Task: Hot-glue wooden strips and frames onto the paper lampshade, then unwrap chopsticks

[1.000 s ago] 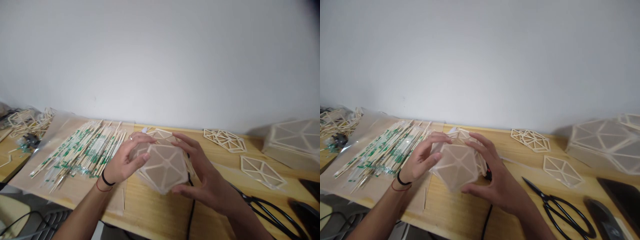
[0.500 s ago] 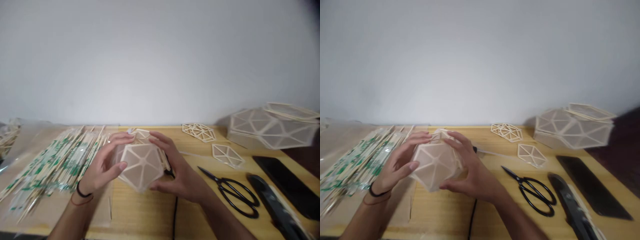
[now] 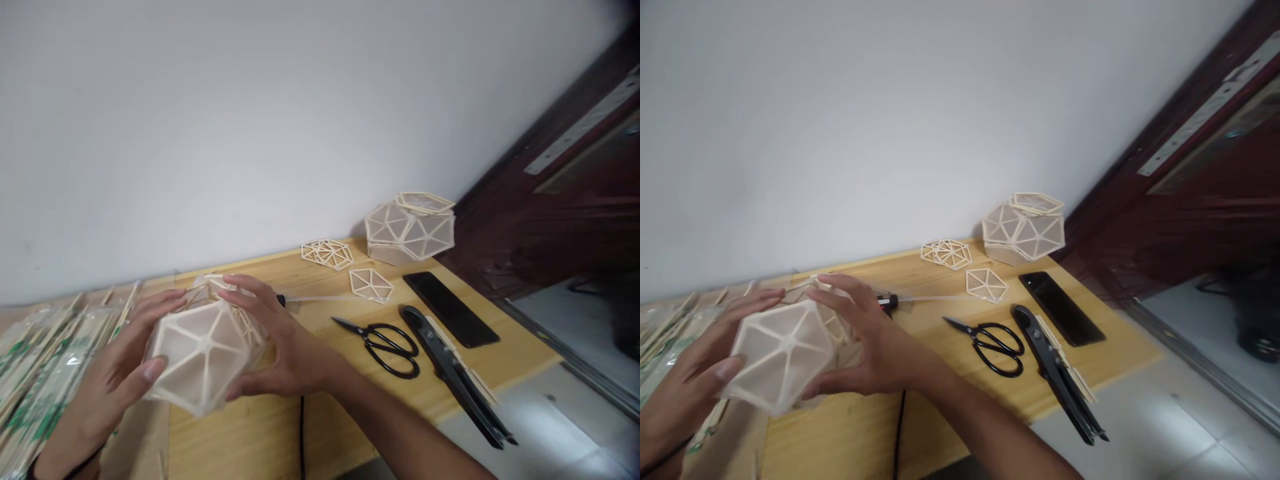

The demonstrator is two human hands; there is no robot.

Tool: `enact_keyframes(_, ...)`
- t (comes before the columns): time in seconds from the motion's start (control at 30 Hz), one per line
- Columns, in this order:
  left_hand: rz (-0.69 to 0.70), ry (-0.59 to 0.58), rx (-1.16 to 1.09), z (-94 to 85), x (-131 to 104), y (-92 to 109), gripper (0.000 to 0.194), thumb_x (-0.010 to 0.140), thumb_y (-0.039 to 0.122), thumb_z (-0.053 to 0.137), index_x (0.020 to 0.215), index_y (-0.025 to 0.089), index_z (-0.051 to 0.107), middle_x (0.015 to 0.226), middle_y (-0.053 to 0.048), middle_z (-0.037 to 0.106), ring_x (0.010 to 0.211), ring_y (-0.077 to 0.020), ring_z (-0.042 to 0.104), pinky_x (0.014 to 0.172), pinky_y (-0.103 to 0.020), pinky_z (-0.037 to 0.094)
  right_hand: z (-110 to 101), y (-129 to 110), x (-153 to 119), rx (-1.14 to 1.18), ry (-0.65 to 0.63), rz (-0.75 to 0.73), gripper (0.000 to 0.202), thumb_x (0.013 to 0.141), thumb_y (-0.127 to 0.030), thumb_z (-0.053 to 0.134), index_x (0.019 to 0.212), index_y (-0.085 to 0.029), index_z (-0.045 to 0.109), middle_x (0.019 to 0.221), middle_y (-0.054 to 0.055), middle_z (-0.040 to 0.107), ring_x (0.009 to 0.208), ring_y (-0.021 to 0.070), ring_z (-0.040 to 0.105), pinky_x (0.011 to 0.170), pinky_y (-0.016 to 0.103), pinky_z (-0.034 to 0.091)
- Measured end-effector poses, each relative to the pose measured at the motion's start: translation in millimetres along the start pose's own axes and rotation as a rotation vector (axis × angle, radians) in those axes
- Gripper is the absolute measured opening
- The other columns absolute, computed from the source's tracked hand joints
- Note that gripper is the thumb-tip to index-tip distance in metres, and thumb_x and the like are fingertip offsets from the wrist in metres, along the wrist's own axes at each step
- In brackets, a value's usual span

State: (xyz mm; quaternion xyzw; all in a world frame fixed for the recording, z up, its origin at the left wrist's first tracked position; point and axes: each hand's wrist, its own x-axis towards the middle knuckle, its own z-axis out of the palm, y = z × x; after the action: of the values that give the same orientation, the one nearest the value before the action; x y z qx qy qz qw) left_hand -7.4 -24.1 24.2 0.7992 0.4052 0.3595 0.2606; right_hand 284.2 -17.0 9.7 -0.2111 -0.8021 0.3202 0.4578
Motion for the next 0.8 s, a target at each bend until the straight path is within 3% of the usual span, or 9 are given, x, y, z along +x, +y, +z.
enact_keyframes(0.23,-0.049,0.02,-0.123,3.7,-0.3,4.9,0.05,0.099,0.043,0.057,0.148,0.037,0.061,0.16,0.0,0.055,0.157,-0.0408,0.033,0.131,-0.061,0.027,1.2,-1.4,-0.4,0.005,-0.009,0.049,0.115,0.073,-0.058,0.094,0.168,-0.039,0.031,0.172,0.011,0.034,0.163,0.0312,0.03,0.133,0.05,0.029)
enact_keyframes(0.37,-0.036,0.043,-0.138,4.8,1.0,6.5,0.05,0.097,0.049,0.063,0.145,0.036,0.064,0.156,-0.005,0.057,0.154,-0.0409,0.038,0.13,-0.06,0.028,0.5,-1.4,-2.4,0.043,0.002,0.108,0.112,0.076,-0.062,0.09,0.167,-0.036,0.031,0.173,0.012,0.031,0.164,0.0337,0.027,0.134,0.052,0.025)
enact_keyframes(0.57,-0.066,0.066,-0.161,6.3,0.8,4.2,0.052,0.097,0.054,0.065,0.146,0.038,0.063,0.159,-0.005,0.053,0.157,-0.039,0.035,0.131,-0.056,0.027,-1.2,-4.4,-4.5,0.071,-0.063,0.336,0.115,0.087,-0.068,0.078,0.172,-0.027,0.012,0.18,0.017,0.013,0.168,0.0349,0.011,0.135,0.057,0.014)
enact_keyframes(0.67,-0.154,0.076,-0.246,5.6,-3.1,-1.8,0.061,0.096,0.057,0.065,0.152,0.036,0.056,0.165,-0.008,0.048,0.156,-0.0421,0.037,0.126,-0.057,0.036,-1.3,-6.4,-4.6,0.086,-0.08,0.367,0.111,0.091,-0.069,0.073,0.172,-0.028,0.009,0.181,0.016,0.009,0.169,0.0351,0.007,0.135,0.06,0.012)
enact_keyframes(0.8,-0.223,-0.017,-0.243,0.5,-11.0,-18.6,0.078,0.095,0.067,0.059,0.164,0.035,0.042,0.174,-0.01,0.036,0.157,-0.0479,0.037,0.116,-0.059,0.049,-0.8,-7.9,-4.1,0.109,-0.084,0.425,0.111,0.091,-0.066,0.074,0.173,-0.029,0.009,0.181,0.016,0.012,0.167,0.0389,0.012,0.134,0.064,0.017)
